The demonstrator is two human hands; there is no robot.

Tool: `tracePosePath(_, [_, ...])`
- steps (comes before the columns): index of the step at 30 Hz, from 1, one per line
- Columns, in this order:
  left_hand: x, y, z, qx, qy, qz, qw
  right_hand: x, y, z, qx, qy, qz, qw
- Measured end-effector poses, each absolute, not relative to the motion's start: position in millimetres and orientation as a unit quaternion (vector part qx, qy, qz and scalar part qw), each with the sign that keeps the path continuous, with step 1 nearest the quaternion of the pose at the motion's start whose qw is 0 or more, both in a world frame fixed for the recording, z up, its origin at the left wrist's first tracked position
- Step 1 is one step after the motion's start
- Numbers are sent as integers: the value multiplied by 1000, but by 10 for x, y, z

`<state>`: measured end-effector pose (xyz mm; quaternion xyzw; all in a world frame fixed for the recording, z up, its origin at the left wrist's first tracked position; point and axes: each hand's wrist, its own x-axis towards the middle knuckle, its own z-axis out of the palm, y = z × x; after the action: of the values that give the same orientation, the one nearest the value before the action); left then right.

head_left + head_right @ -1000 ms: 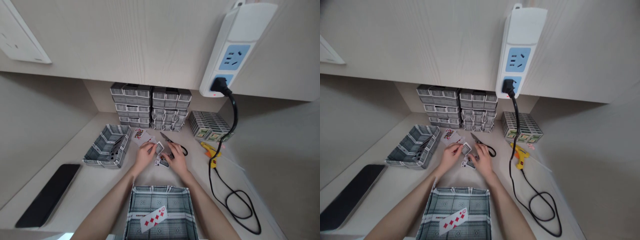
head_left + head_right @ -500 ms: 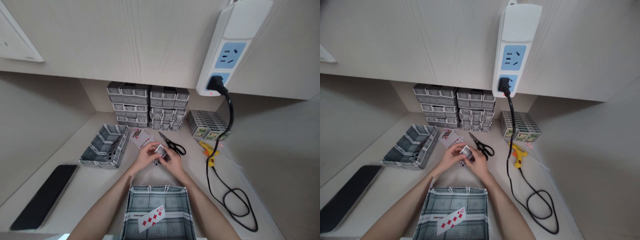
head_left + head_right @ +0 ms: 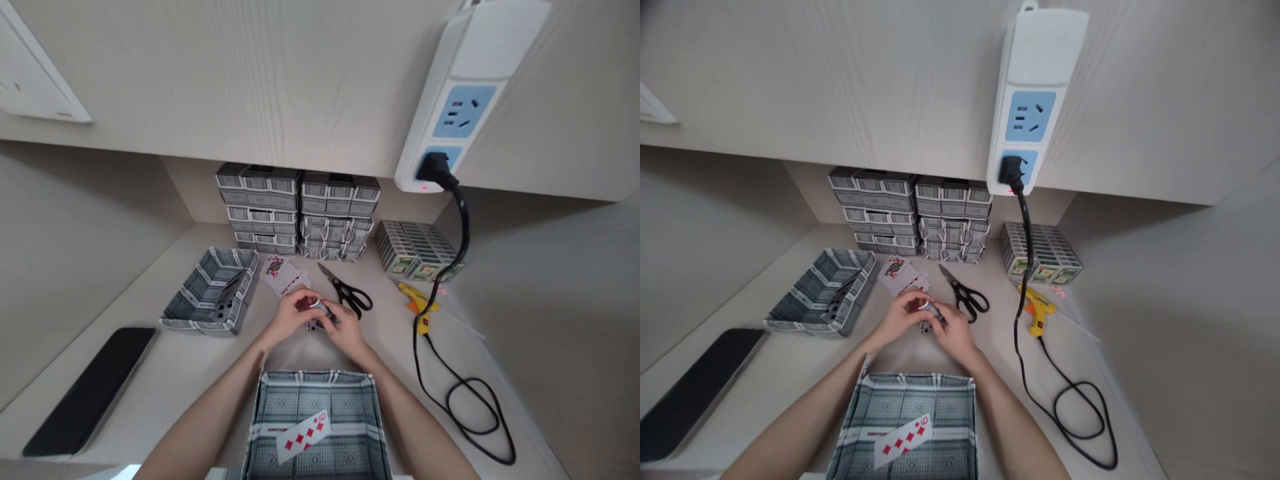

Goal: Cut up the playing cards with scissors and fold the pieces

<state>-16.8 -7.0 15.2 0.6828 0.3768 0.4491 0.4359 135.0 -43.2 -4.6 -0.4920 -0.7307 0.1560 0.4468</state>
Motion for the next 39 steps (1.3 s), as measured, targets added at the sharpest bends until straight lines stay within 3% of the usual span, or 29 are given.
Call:
tracePosePath(7, [-152, -84, 167, 695, 381, 469, 390, 1392, -382, -7, -467, -715, 196, 482])
tracePosePath(12, [-129, -96, 93, 695, 416, 444, 383, 1385, -399, -55, -495, -696, 241, 461])
tracePosePath(20, [-69, -120, 100, 655, 409, 495, 397, 1330, -402, 8, -397, -513, 579, 494])
tracePosePath(23, [-42, -146, 129, 611, 409, 490, 468, 1324, -416, 83, -366, -472, 645, 476])
tracePosePath(27, [-29, -149, 153, 532, 433, 457, 566, 1301, -428, 107, -370, -474, 650, 465])
tracePosePath(39, [-43, -125, 194, 425, 421, 435, 673, 1281, -434, 62, -413, -478, 615, 472])
